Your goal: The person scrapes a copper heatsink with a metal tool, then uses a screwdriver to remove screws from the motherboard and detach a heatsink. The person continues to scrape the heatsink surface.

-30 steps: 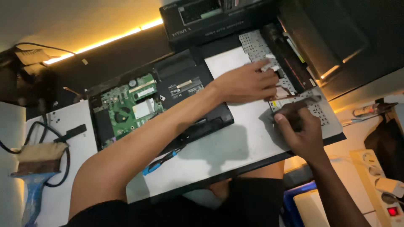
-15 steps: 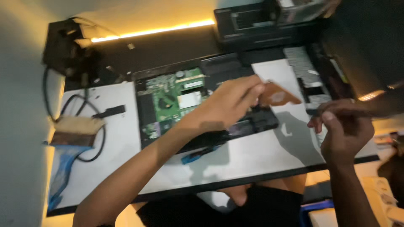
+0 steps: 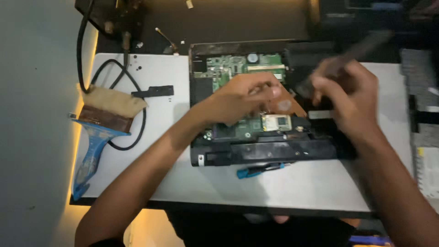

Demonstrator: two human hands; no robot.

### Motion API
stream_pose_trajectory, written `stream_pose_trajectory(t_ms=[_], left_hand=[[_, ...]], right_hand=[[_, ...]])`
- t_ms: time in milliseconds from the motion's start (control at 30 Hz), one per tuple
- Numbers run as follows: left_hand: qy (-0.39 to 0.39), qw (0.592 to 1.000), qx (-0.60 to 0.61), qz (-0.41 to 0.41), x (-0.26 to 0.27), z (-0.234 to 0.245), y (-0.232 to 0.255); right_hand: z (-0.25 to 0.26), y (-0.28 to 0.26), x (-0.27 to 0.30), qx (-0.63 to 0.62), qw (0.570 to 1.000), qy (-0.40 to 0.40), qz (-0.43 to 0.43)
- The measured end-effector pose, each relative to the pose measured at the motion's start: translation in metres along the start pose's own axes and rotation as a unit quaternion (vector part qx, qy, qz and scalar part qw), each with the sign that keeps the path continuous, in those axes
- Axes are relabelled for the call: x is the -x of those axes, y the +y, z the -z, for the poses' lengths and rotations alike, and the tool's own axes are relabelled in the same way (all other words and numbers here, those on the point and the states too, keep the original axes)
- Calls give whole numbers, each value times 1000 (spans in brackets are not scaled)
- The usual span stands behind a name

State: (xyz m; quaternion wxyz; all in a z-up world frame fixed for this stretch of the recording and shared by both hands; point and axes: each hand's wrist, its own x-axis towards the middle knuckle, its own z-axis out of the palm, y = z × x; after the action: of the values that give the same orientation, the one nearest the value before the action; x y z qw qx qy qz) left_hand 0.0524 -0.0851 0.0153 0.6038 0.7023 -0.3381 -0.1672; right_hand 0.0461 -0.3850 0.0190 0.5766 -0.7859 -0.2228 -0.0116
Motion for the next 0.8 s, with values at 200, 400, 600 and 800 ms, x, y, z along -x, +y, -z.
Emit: stream_pose_trajectory(t_ms=[200,400,600,800], left_hand=[[48,995,-88,-27,-7,-14,-9],[16,990,-137,-1,-23,-18,7],[-9,974,-212,-74,-42,-20,3],[-3,962,-255,-103,-38,-20,-4]], right_hand=[[6,9,13,26,997,22,-71],[15,-5,10,62,994,-12,-84],[31,7,4,72,990,-23,-123],[37,2,3,79,989,-83,-95]])
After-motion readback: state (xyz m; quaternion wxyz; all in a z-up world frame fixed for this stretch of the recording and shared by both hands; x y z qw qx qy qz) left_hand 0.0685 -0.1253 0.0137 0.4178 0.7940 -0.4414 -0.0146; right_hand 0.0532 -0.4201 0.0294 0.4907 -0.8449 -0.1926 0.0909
